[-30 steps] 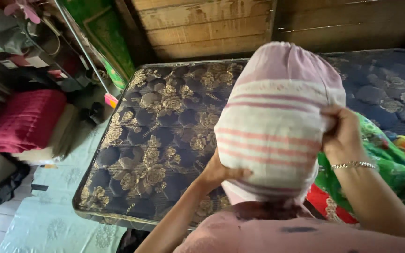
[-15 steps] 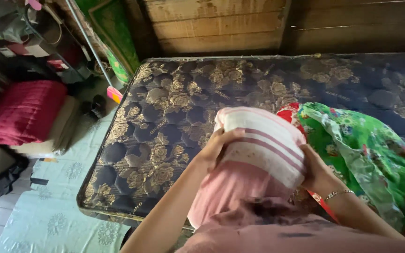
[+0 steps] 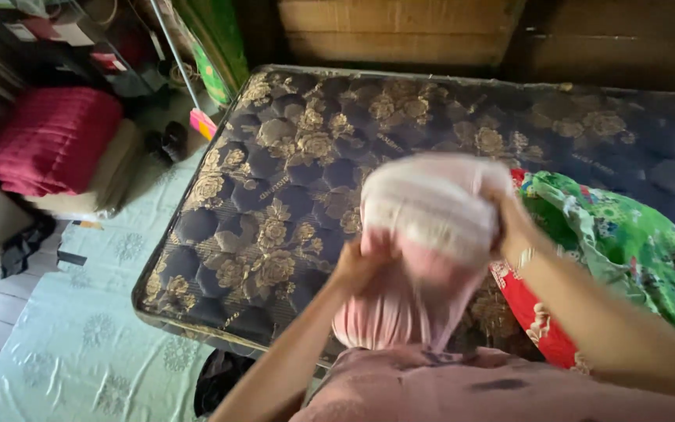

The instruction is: The person wraps a bolster in a striped cover by hand and sets it aside on a mattress, then folds a green patterned cloth and a red floral blanket into a stack.

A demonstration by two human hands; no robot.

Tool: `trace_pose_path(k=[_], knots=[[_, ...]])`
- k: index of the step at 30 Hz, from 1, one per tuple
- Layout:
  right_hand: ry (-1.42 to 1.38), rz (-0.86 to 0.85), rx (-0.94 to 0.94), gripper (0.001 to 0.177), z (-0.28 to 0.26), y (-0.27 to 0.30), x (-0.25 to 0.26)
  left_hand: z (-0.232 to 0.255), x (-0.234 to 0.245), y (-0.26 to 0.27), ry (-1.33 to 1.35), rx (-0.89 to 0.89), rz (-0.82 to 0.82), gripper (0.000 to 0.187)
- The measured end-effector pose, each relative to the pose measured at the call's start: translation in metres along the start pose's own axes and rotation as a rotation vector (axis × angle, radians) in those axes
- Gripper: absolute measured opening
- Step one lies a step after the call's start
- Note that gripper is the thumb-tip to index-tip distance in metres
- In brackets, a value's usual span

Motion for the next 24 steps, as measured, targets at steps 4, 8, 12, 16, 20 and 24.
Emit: trace_pose_path(k=[4,8,12,16,20,24], knots=[[0.059,-0.210,0.199,0.058,-0.105,-0.022,-0.074,0.090,0.028,-0.054,-0.150,-0.104,-0.074,0.040],[0.152,-0.485,0.396,0.055,-0.195,-0.013,-0.157,0.155,0.087,-0.109,-0.391,-0.090,0.147,0.055],[0.570,-0.419,0.552,0.082,-0.180,-0.014,-0.150,0.145,0.151,-0.129,-0.901,-0.185,0.517,0.089],[0.953,-0.209,0.322,0.085,-0.069,-0.037,-0.037,-0.040,0.128,-0.151,-1.132,0.145,0.043,0.058],[1.191,-0.125,0.090,0.081,0.046,-0.043,0.120,-0.218,0.068,-0.060,-0.653,0.653,-0.751,0.027],[1.270,0.095,-0.132,0.078,0.094,-0.022,0.291,-0.273,0.020,0.003,-0.614,0.640,-0.584,0.027]])
Point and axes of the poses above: each hand's wrist, its own y-axis away from the middle knuckle, its own x-axis out of the back of the hand, z = x × y, the point moved 10 cm from there along -y, towards the middle knuckle, and after that the axes turned 10 degrees about -y, right-handed, at the moved point
